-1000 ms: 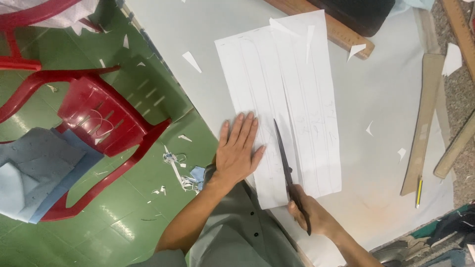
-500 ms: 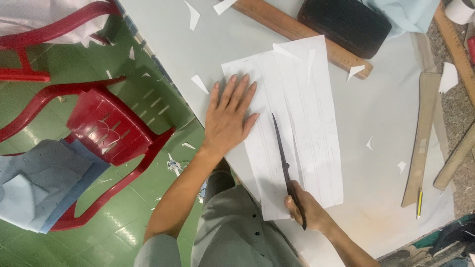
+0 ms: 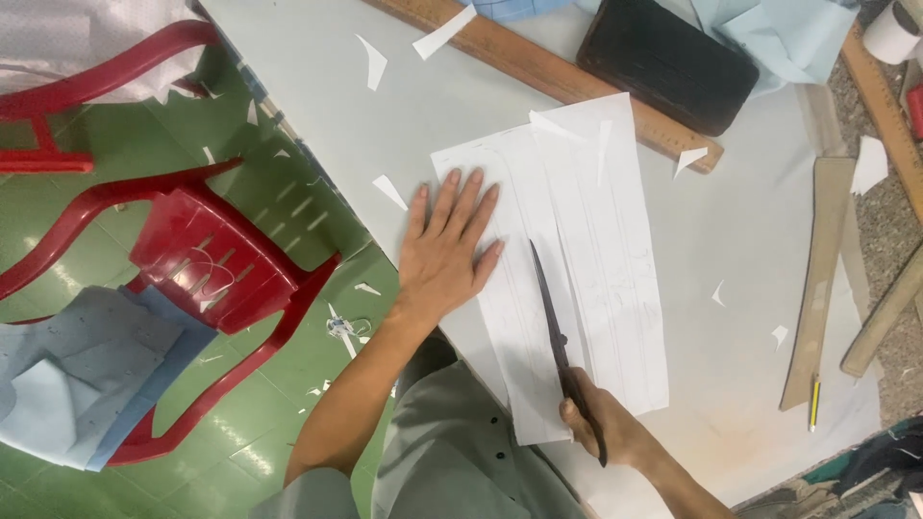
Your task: The person uses large shears to cut a long strip from a sheet of white paper on a work table. They hold the paper with one hand while cutting along a marked line, then trim the resulting strip into smaller pieces.
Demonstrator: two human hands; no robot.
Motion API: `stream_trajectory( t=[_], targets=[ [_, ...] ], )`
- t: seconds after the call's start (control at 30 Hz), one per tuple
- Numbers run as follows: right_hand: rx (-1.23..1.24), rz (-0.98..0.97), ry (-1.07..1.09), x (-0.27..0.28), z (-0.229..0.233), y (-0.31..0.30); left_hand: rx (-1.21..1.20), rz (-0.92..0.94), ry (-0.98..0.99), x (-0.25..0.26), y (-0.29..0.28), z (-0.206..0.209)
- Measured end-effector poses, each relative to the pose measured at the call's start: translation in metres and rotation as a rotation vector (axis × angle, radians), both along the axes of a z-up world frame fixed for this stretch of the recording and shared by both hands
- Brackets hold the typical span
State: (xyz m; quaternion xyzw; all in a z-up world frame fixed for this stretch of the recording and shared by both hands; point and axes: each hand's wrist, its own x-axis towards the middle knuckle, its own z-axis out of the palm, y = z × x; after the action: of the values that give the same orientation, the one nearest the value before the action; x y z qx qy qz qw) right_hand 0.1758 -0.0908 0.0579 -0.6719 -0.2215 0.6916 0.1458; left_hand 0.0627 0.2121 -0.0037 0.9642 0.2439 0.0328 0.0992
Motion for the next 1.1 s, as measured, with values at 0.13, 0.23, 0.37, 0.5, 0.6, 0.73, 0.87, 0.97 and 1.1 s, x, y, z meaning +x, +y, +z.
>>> stream_trajectory(
  t=[0.13, 0.23, 0.37, 0.5, 0.6, 0.73, 0.87, 0.97, 1.1],
  targets=[
    [0.001, 0.014, -0.028, 0.008, -0.004, 0.030, 0.023, -0.004, 0.016, 0.000, 0.002, 0.002],
    [0.006, -0.011, -0.058, 0.010, -0.004, 0.057, 0.051, -0.002, 0.014, -0.001, 0.002, 0.001],
    [-0.063, -0.016, -0.085, 0.012, 0.002, 0.077, 0.042, -0.001, 0.027, -0.001, 0.003, 0.000],
    [-0.099, -0.086, -0.069, 0.010, -0.002, 0.075, 0.039, 0.007, -0.001, -0.001, 0.003, 0.000],
    [-0.006, -0.014, -0.186, 0.010, -0.016, 0.059, 0.052, 0.003, 0.010, -0.001, 0.003, 0.000],
    [-0.027, -0.013, -0.140, 0.019, -0.005, 0.063, 0.057, 0.009, 0.000, -0.001, 0.004, -0.001],
    [-0.109, 0.142, -0.120, 0.030, -0.002, 0.089, -0.097, 0.016, 0.065, -0.001, 0.000, -0.010],
    [-0.092, 0.188, -0.175, 0.035, -0.003, 0.115, -0.235, 0.018, 0.129, 0.000, -0.002, -0.014],
    [-0.092, 0.163, -0.223, 0.038, 0.001, 0.141, -0.296, 0.018, 0.177, 0.001, 0.001, -0.008]
  ],
)
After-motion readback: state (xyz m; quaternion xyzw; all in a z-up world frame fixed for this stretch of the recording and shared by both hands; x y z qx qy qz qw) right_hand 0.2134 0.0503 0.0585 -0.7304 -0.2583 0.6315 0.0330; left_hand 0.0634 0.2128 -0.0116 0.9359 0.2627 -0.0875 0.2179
